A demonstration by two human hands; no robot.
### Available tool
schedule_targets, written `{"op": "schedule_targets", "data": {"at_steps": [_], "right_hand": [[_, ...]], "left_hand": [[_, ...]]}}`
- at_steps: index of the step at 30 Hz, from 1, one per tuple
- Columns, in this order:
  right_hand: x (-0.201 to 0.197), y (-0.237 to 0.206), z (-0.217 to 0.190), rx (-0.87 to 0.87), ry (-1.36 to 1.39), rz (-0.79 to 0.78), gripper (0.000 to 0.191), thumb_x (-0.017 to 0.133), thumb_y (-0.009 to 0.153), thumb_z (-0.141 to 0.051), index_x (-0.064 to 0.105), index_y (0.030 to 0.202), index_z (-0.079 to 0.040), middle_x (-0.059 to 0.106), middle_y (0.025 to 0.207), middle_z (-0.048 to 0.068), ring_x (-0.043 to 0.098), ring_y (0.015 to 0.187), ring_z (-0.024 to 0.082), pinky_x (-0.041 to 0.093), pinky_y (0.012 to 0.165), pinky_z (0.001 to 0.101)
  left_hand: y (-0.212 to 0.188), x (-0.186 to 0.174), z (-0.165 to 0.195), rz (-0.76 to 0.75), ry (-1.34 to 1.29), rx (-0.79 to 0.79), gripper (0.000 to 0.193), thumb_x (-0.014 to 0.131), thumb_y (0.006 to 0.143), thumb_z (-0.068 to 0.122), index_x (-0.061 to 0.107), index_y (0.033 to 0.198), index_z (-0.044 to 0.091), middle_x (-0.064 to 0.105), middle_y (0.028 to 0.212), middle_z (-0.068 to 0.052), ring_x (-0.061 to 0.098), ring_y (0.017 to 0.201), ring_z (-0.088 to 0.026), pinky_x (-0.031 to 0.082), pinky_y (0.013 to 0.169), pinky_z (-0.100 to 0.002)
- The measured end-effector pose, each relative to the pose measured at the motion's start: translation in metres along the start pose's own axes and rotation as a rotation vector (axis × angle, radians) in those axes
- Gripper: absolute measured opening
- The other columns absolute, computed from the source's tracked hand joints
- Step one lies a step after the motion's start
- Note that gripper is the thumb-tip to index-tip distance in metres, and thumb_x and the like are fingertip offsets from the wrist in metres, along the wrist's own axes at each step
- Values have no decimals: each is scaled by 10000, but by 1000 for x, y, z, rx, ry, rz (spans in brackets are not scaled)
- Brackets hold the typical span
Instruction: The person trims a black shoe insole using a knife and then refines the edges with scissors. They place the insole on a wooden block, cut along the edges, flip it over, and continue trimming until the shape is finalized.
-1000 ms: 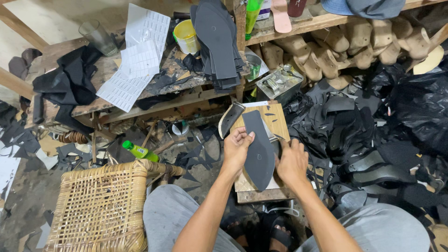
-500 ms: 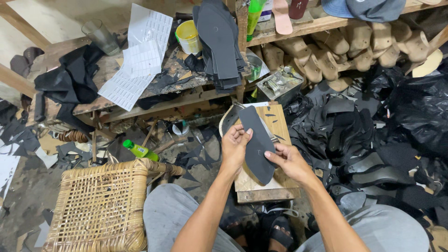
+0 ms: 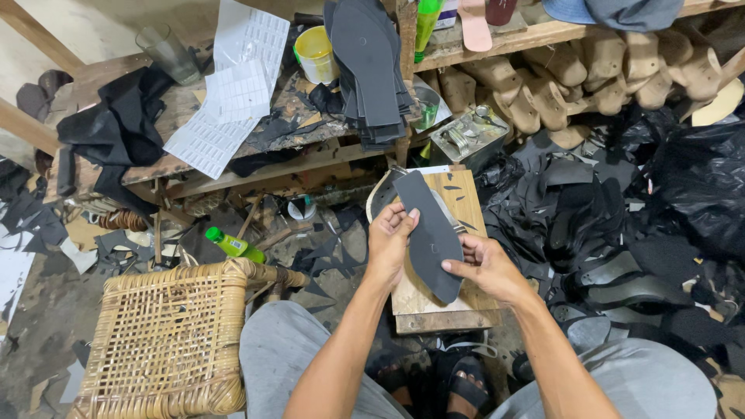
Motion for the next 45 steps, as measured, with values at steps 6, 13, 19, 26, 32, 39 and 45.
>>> {"op": "schedule_targets", "data": {"at_steps": [6,13,19,26,32,39,45], "right_hand": [[-7,0,2,-24,8,104,299,759,925,-161,732,1142,44,764,999,69,666,864,126,534,795,301],[-4,-22,-46,-338,-1026,596,474,787,800,-221,683,1246,-99,605,1011,193,587,950,367,492,780,458],[4,1,-3,-238,-1111,490,574,735,848,-221,613,1395,-99,559,1077,192,570,989,378,507,827,473],[-72,5,39,-156,-621,712,491,530,1085,-281,549,1522,-59,591,1097,227,586,914,315,496,809,429],[-83,-8,50,112,236,545,531,542,1023,-342,525,1530,-184,608,860,31,457,672,149,365,582,334],[-66,-33,2,-35,-579,608,495,609,1002,-342,563,1478,-216,687,1153,166,659,1049,358,513,907,447],[-34,-64,-19,144,-985,625,480,573,973,-346,568,1448,-278,636,1117,223,661,970,451,515,843,546]], "left_hand": [[-6,7,-10,-145,184,-187,405,648,938,4,575,1332,-48,740,1144,-116,701,985,-137,576,853,-253],[10,-17,-30,-44,178,-181,517,632,937,-13,474,1429,-37,747,1114,-167,714,923,-173,582,786,-285],[25,-34,-66,36,424,-96,572,660,929,17,476,1467,-39,716,1211,-179,710,1011,-191,570,841,-294],[-4,5,-43,10,1252,288,657,750,832,147,528,1430,-6,577,1354,-238,509,1275,-387,399,1088,-454],[-58,44,-43,-123,1435,504,661,742,863,276,560,1388,-81,427,1463,-300,392,1344,-457,317,1136,-545],[-59,46,-47,-128,1400,479,704,726,857,331,541,1370,-114,438,1455,-307,384,1342,-460,303,1136,-535],[-63,44,-50,-167,1437,501,695,698,868,305,532,1394,-119,456,1490,-308,391,1390,-464,307,1171,-521]]}}
Point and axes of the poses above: each hand's wrist, its own y-axis towards the middle knuckle, its own x-axis out of the palm, z = x × y, the point moved 7 cm from there along y, towards the middle knuckle
